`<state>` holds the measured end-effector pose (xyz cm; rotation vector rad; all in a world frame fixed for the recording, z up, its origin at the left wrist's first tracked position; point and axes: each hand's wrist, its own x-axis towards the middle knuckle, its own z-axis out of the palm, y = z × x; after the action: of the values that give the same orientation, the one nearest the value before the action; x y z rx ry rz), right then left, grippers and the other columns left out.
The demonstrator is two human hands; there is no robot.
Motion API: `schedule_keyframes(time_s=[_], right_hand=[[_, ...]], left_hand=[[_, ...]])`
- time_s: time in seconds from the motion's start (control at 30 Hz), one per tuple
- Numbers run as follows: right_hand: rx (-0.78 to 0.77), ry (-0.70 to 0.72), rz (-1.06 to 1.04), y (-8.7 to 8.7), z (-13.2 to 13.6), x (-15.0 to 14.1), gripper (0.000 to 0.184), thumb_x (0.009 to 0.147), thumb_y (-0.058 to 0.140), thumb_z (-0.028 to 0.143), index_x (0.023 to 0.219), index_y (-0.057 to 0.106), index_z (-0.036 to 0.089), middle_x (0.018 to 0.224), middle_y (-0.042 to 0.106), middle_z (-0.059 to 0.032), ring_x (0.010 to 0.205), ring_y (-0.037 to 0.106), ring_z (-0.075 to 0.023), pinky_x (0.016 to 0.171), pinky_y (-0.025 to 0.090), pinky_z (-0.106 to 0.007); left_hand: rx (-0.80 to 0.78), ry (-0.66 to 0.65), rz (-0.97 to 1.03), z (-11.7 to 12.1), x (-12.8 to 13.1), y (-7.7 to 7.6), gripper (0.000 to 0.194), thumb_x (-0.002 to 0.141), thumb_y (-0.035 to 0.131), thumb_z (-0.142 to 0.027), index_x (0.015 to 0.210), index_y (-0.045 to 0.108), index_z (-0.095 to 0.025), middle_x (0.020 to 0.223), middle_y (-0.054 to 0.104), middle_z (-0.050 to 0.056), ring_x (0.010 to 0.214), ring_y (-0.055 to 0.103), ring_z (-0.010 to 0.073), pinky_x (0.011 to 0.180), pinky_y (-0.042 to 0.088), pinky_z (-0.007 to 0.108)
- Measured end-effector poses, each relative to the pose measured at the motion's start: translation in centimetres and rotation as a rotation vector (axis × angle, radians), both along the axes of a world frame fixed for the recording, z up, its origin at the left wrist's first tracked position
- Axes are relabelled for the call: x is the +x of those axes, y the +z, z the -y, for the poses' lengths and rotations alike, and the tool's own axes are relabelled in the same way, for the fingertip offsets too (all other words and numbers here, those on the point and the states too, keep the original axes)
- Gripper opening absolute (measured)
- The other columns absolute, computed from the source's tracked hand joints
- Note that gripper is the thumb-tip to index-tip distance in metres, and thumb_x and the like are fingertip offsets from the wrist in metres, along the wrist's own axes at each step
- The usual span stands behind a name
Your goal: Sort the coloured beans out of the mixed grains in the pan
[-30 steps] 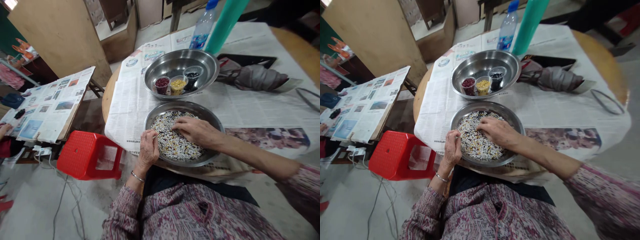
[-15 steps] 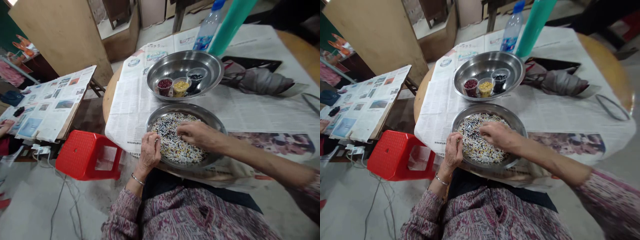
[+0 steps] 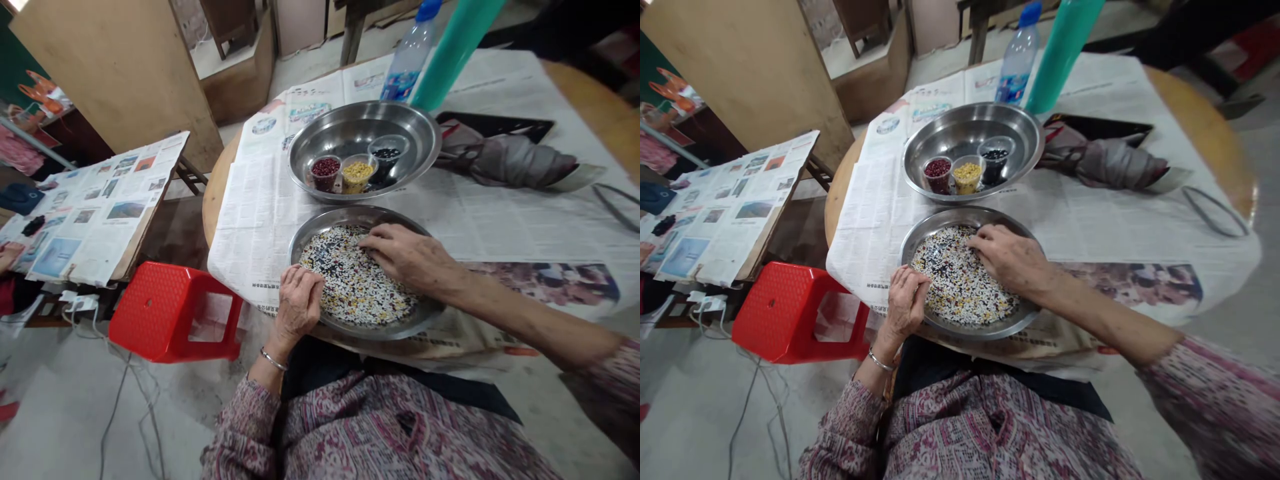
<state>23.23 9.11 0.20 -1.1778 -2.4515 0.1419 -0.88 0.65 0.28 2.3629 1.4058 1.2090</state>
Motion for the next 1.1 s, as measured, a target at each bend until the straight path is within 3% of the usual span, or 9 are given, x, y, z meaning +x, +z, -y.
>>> schedule_keyframes(time_s=[0.07, 0.13, 0.2, 0.37, 0.53, 0.7, 0.87, 1.0, 1.1], right_hand=[[0.023, -0.11, 0.041, 0.1, -0.8, -1.1, 0.032, 0.098, 0.047, 0.033, 0.112, 0.071, 0.017, 0.11, 0.066, -0.0149, 0.104, 0.058, -0.0301, 0.084, 0.051, -0.043], [0.006, -0.127, 0.059, 0.3, -0.9, -2.3, 0.037, 0.098, 0.05, 0.041, 0.116, 0.07, 0.015, 0.113, 0.066, -0.0161, 0.107, 0.057, -0.0318, 0.089, 0.051, -0.046], [-0.044, -0.028, 0.033, 0.7, -0.2, -3.5, 0.035, 0.098, 0.052, 0.04, 0.115, 0.069, 0.015, 0.112, 0.065, -0.0156, 0.107, 0.057, -0.0304, 0.09, 0.051, -0.045], [-0.168, 0.373, -0.044, 1.9, 3.4, -4.4, 0.021, 0.097, 0.055, 0.027, 0.11, 0.068, 0.016, 0.105, 0.065, -0.0113, 0.099, 0.06, -0.0227, 0.085, 0.053, -0.037], [-0.084, 0.566, 0.004, 1.7, 4.8, -4.7, 0.017, 0.096, 0.053, 0.019, 0.099, 0.07, 0.021, 0.109, 0.07, -0.0083, 0.1, 0.057, -0.0229, 0.085, 0.051, -0.038], [0.092, 0.462, -0.009, 0.7, 1.1, -6.5, 0.025, 0.1, 0.048, 0.02, 0.112, 0.07, 0.019, 0.121, 0.069, -0.0105, 0.117, 0.053, -0.0255, 0.098, 0.046, -0.042], [0.073, 0.199, 0.112, 0.9, -2.5, -6.1, 0.025, 0.099, 0.049, 0.025, 0.109, 0.071, 0.017, 0.122, 0.068, -0.0142, 0.111, 0.056, -0.0279, 0.091, 0.046, -0.042], [0.007, 0.017, 0.209, 1.0, -1.9, -2.4, 0.028, 0.099, 0.045, 0.024, 0.1, 0.071, 0.015, 0.106, 0.069, -0.0154, 0.097, 0.061, -0.0271, 0.081, 0.049, -0.04], [-0.066, 0.049, 0.112, 1.0, 0.7, -0.2, 0.028, 0.099, 0.047, 0.034, 0.109, 0.068, 0.017, 0.103, 0.067, -0.0131, 0.093, 0.063, -0.0258, 0.081, 0.052, -0.04]], left_hand=[[0.003, 0.002, 0.008, 0.0, 0.0, 0.0, 0.018, 0.103, 0.045, -0.018, 0.091, 0.058, -0.02, 0.083, 0.064, 0.002, 0.085, 0.06, 0.0175, 0.101, 0.047, 0.04], [0.012, 0.005, 0.018, 0.0, 0.0, -0.1, 0.018, 0.104, 0.044, -0.018, 0.092, 0.057, -0.02, 0.082, 0.063, 0.002, 0.085, 0.06, 0.0178, 0.101, 0.047, 0.04], [0.022, 0.013, 0.028, 0.0, 0.0, -0.1, 0.018, 0.105, 0.042, -0.02, 0.094, 0.057, -0.021, 0.084, 0.063, 0.002, 0.086, 0.06, 0.0182, 0.101, 0.047, 0.041], [0.011, 0.047, 0.042, 0.2, 0.1, 0.1, 0.021, 0.106, 0.037, -0.02, 0.095, 0.056, -0.02, 0.092, 0.064, 0.005, 0.094, 0.059, 0.0197, 0.097, 0.048, 0.04], [-0.026, 0.045, 0.074, 0.4, 0.0, 0.1, 0.021, 0.107, 0.037, -0.024, 0.096, 0.055, -0.021, 0.095, 0.063, 0.006, 0.1, 0.059, 0.0209, 0.098, 0.047, 0.04], [-0.031, 0.049, 0.096, 0.4, 0.0, -0.1, 0.019, 0.106, 0.038, -0.024, 0.097, 0.054, -0.021, 0.098, 0.063, 0.007, 0.103, 0.057, 0.0214, 0.1, 0.047, 0.041], [-0.025, 0.05, 0.085, 0.3, 0.0, -0.2, 0.02, 0.106, 0.037, -0.024, 0.097, 0.054, -0.02, 0.097, 0.063, 0.008, 0.101, 0.057, 0.0213, 0.098, 0.047, 0.041], [-0.034, 0.054, 0.067, 0.3, 0.0, -0.1, 0.021, 0.107, 0.036, -0.025, 0.097, 0.055, -0.02, 0.097, 0.063, 0.007, 0.099, 0.058, 0.0209, 0.098, 0.047, 0.041], [-0.042, 0.048, 0.065, 0.3, 0.0, -0.1, 0.02, 0.106, 0.037, -0.024, 0.097, 0.056, -0.02, 0.097, 0.064, 0.007, 0.1, 0.059, 0.021, 0.098, 0.046, 0.041]])
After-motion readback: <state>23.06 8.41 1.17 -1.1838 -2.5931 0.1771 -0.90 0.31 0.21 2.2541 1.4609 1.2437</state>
